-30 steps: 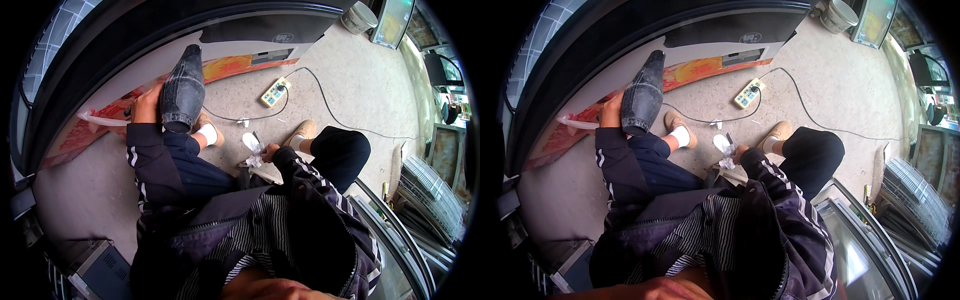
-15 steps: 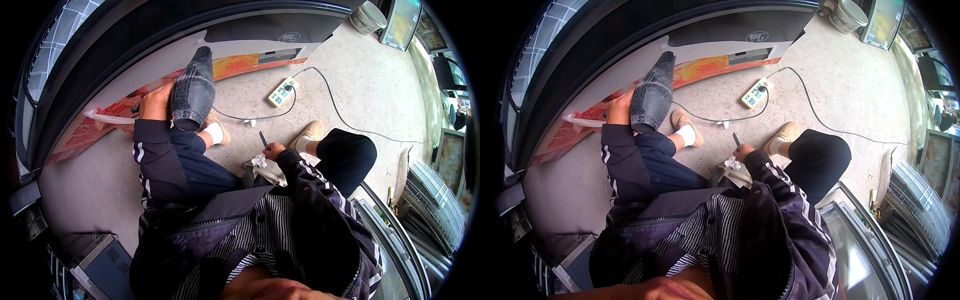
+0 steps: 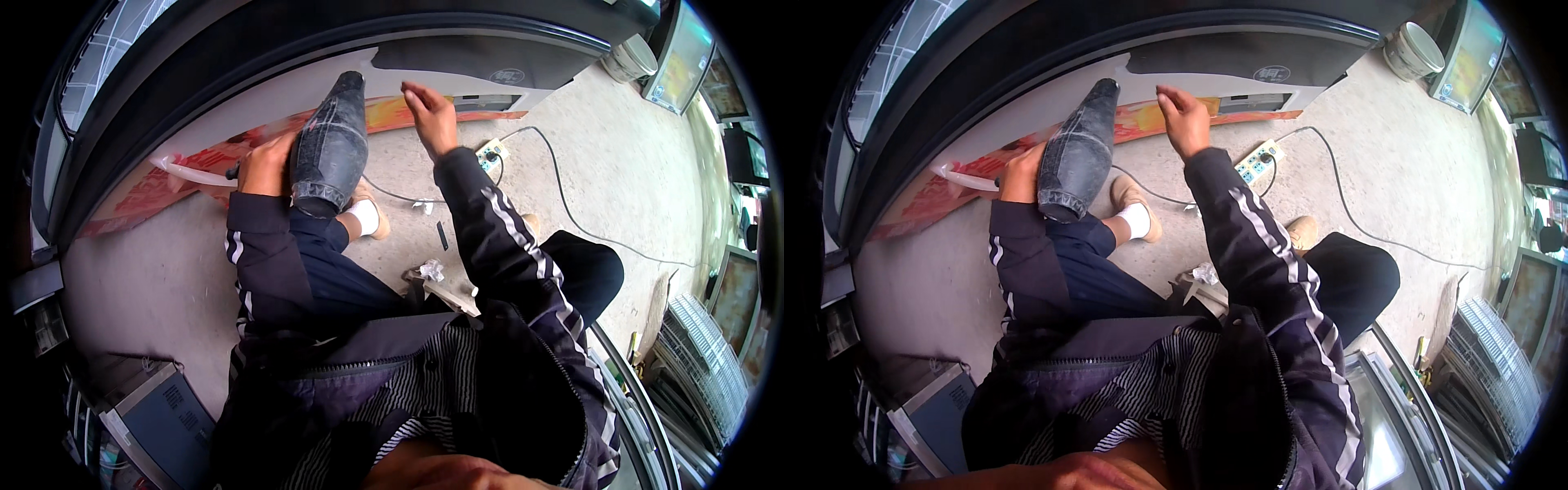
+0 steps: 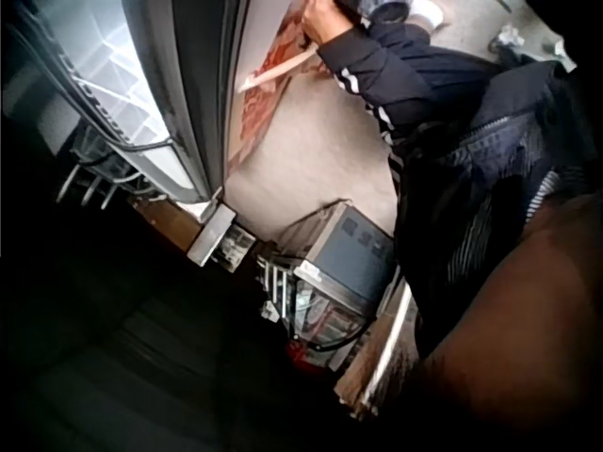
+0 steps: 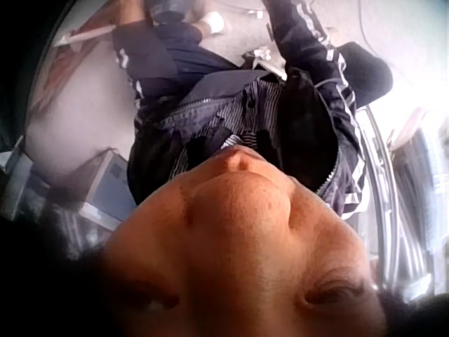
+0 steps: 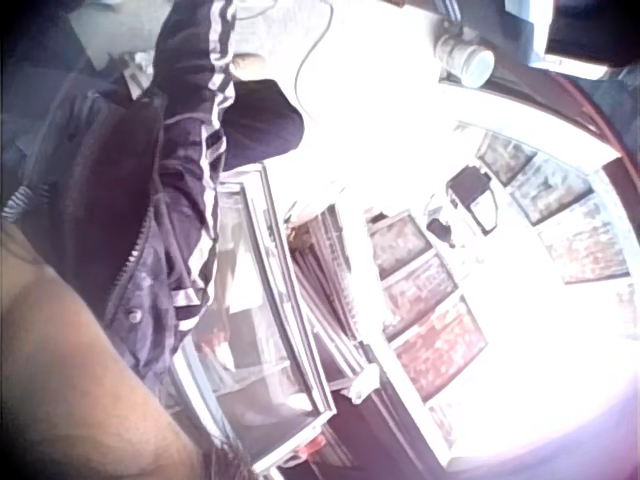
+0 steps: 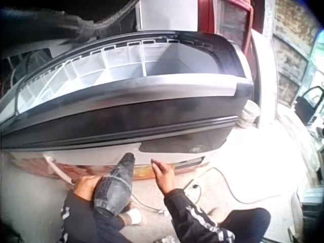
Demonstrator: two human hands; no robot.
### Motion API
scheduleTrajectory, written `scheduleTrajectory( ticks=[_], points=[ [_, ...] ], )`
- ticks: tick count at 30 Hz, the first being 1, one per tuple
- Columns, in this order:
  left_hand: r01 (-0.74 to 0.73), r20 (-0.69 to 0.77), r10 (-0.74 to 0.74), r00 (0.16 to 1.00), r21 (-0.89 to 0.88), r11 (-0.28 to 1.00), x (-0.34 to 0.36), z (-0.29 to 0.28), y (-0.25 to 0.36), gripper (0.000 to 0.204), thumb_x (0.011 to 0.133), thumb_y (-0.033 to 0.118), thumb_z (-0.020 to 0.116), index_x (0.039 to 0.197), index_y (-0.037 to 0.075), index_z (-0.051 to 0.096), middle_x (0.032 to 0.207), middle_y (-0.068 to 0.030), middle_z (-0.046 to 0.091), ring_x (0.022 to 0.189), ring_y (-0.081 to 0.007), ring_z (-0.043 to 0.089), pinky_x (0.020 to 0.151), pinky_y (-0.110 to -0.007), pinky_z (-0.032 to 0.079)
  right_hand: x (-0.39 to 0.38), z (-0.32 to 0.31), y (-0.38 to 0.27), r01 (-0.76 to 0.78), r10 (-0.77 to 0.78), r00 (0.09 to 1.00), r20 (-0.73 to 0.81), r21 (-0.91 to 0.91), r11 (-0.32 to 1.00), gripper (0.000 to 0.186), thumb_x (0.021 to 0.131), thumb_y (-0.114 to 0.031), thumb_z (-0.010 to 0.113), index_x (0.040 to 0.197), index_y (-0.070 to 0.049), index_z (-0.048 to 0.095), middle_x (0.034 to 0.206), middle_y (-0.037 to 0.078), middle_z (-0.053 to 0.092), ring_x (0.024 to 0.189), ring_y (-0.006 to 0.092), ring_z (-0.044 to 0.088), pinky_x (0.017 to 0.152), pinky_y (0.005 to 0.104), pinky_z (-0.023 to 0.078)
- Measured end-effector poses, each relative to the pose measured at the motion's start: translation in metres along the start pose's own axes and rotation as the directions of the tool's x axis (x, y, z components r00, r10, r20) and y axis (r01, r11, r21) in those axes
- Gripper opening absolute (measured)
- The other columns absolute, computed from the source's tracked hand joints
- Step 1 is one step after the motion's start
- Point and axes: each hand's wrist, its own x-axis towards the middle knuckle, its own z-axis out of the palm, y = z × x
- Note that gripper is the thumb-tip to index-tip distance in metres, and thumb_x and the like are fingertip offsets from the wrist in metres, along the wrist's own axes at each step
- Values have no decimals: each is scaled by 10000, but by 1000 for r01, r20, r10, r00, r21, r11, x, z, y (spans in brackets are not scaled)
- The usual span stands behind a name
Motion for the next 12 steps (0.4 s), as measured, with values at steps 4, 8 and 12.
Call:
scheduleTrajectory(
  ticks=[4,8,12],
  points=[
    [9,-24,-9,1000,1,1000,-7,0,-12,422,806,8,635,1203,151,641,1023,-150,691,929,-321,683,790,-390,555,31,40,-11,-264,274,962,-13,231,936,263,872,-116,709,1093,22,673,977,65,699,913,135,629,846,263,483],
    [38,-26,-39,999,-15,999,-11,-1,-15,427,807,5,631,1209,150,638,1024,-153,690,926,-324,684,789,-391,556,38,60,-4,-224,244,969,-39,280,934,245,854,-117,731,1058,8,680,952,59,695,870,127,619,817,264,485],
    [28,-34,-29,999,-20,999,-13,-9,-10,455,822,5,620,1250,160,620,1040,-151,692,944,-318,686,791,-395,556,39,78,-8,-226,280,956,-83,396,890,269,834,-129,762,1057,1,687,954,45,688,884,119,600,838,250,445]
  ],
)
